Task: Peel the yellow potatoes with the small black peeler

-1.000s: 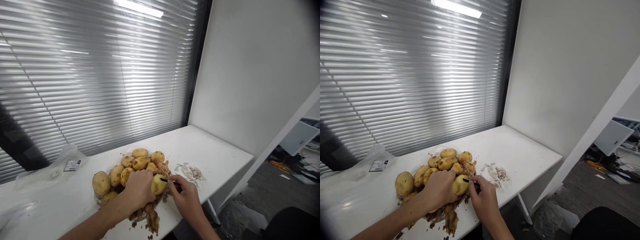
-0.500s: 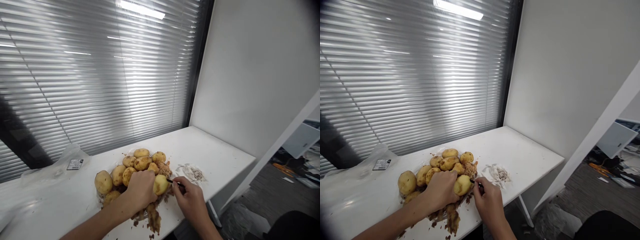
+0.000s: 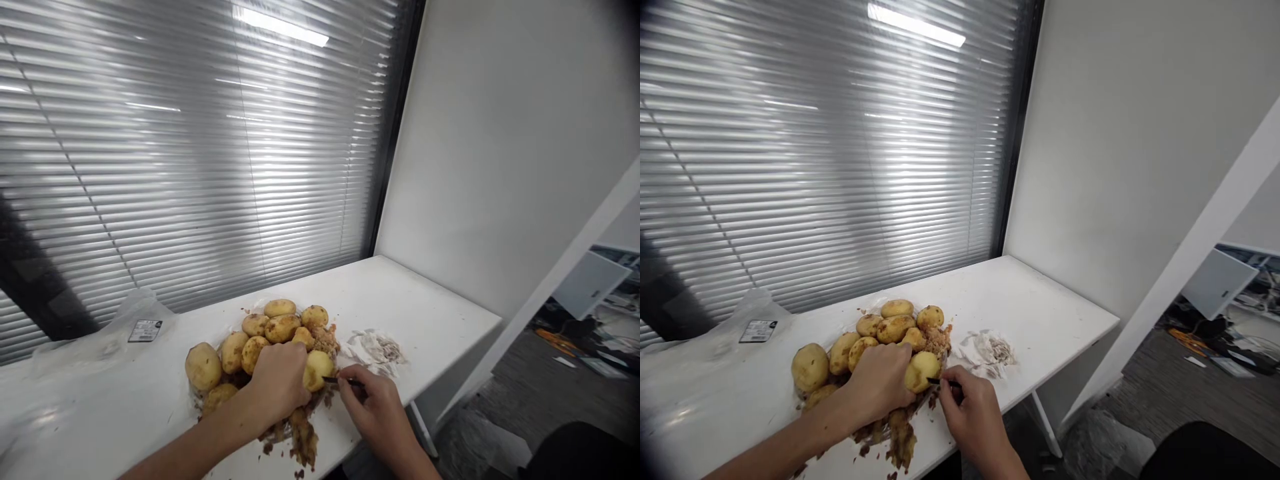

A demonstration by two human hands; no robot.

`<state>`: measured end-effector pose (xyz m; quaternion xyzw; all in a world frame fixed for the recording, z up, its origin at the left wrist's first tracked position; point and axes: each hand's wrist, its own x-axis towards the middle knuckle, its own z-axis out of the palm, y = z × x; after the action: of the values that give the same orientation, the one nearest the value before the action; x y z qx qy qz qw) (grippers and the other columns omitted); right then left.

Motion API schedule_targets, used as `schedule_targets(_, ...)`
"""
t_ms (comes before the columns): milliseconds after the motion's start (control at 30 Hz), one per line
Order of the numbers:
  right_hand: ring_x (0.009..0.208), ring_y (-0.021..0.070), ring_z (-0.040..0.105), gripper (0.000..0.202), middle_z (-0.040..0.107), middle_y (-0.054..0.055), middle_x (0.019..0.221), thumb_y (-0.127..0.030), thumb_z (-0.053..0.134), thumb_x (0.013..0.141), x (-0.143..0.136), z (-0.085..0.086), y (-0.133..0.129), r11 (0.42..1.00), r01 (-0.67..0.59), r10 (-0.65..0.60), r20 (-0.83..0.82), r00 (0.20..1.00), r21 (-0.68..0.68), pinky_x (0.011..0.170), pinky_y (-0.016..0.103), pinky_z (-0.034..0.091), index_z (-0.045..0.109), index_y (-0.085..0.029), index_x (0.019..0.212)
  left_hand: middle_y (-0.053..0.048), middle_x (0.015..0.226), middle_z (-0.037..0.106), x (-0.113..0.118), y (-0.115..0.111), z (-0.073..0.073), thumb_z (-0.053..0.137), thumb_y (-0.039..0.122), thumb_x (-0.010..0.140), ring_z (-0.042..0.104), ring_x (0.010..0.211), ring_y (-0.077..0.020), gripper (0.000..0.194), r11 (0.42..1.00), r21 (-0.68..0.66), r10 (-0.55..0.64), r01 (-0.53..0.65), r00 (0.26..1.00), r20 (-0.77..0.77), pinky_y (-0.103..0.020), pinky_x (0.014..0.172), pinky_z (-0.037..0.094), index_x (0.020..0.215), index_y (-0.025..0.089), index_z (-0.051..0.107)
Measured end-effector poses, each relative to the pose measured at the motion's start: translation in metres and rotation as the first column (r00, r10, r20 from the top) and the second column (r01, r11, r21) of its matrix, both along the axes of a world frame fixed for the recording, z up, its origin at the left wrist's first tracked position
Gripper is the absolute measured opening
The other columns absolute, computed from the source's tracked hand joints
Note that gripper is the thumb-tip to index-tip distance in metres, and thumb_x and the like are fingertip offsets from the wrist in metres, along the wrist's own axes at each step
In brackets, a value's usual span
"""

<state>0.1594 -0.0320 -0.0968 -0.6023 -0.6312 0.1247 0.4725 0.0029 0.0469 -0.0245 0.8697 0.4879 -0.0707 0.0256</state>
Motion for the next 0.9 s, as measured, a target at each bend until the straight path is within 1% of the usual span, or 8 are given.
schedule_targets(100,0.047,0.0157,0.058,0.023,0.064,0.002,0.055,-0.03,0.049,0.088,0.002,-0.001,0.0,0.994,0.106,-0.107,0.029,0.994,0.035,0.047,0.023,0.04,0.067,-0.017,0.08,-0.012,0.092,0.07,0.0,0.0,0.0,0.062,0.03,0.062,0.066,0.086,-0.0337,0.034,1.0,0.001,-0.008,0.008,1.0,0.006,-0.039,0.07,0.05,0.093,0.016,0.063)
schedule_targets(133,0.047,0.0156,0.058,0.023,0.064,0.002,0.055,-0.029,0.049,0.088,0.003,-0.001,-0.001,0.994,0.103,-0.104,0.03,0.994,0.036,0.047,0.023,0.04,0.066,-0.017,0.08,-0.012,0.092,0.07,0.0,0.0,0.0,0.062,0.03,0.062,0.066,0.085,-0.0334,0.033,1.0,0.003,-0.01,0.01,1.0,0.006,-0.039,0.07,0.05,0.092,0.016,0.063)
schedule_targets(267,0.05,0.0143,0.06,0.023,0.065,0.001,0.059,-0.025,0.046,0.089,-0.001,-0.002,-0.006,0.998,-0.067,0.067,0.022,0.998,-0.01,0.049,0.021,0.042,0.066,-0.018,0.079,-0.012,0.091,0.071,0.001,-0.001,0.001,0.062,0.028,0.062,0.067,0.085,-0.0334,0.031,1.0,0.013,-0.004,0.004,1.0,-0.004,-0.039,0.069,0.05,0.09,0.016,0.062)
schedule_targets(300,0.051,0.0143,0.06,0.023,0.066,0.001,0.061,-0.024,0.046,0.089,-0.003,-0.003,-0.006,0.997,-0.079,0.079,0.021,0.997,-0.016,0.05,0.021,0.042,0.066,-0.019,0.079,-0.012,0.091,0.071,0.001,-0.001,0.002,0.062,0.028,0.062,0.067,0.086,-0.0336,0.031,1.0,0.013,-0.003,0.003,1.0,-0.005,-0.039,0.069,0.05,0.09,0.016,0.062)
schedule_targets(467,0.049,0.0151,0.059,0.024,0.064,0.001,0.058,-0.029,0.047,0.09,-0.004,-0.008,-0.004,0.997,0.065,-0.065,0.005,0.998,0.031,0.05,0.023,0.042,0.066,-0.018,0.081,-0.012,0.091,0.071,0.0,-0.001,0.0,0.062,0.028,0.062,0.067,0.085,-0.0336,0.031,1.0,0.013,-0.007,0.007,1.0,0.012,-0.039,0.069,0.051,0.091,0.016,0.063)
schedule_targets(600,0.051,0.0147,0.06,0.024,0.066,0.001,0.06,-0.027,0.046,0.091,-0.002,-0.008,-0.001,1.0,-0.022,0.022,-0.006,1.0,0.004,0.049,0.021,0.043,0.067,-0.019,0.081,-0.012,0.091,0.071,0.0,0.001,-0.003,0.062,0.028,0.061,0.067,0.085,-0.034,0.032,1.0,0.02,-0.006,0.005,1.0,0.008,-0.04,0.069,0.051,0.09,0.016,0.062)
schedule_targets(767,0.046,0.0155,0.058,0.024,0.064,0.001,0.055,-0.032,0.051,0.088,0.012,-0.015,-0.003,0.975,0.217,-0.218,0.017,0.976,0.038,0.047,0.023,0.041,0.067,-0.018,0.078,-0.011,0.089,0.07,0.0,0.001,-0.004,0.064,0.031,0.062,0.066,0.082,-0.0319,0.032,1.0,0.005,-0.008,0.008,1.0,-0.006,-0.038,0.067,0.051,0.09,0.016,0.062)
schedule_targets(900,0.051,0.0157,0.062,0.026,0.069,0.003,0.062,-0.037,0.051,0.089,0.021,-0.023,-0.01,0.978,0.205,-0.204,-0.059,0.977,0.023,0.049,0.022,0.045,0.068,-0.017,0.081,-0.011,0.086,0.069,-0.001,0.005,-0.003,0.066,0.035,0.062,0.066,0.08,-0.0315,0.031,1.0,0.006,-0.02,0.02,1.0,-0.004,-0.038,0.067,0.05,0.087,0.016,0.063)
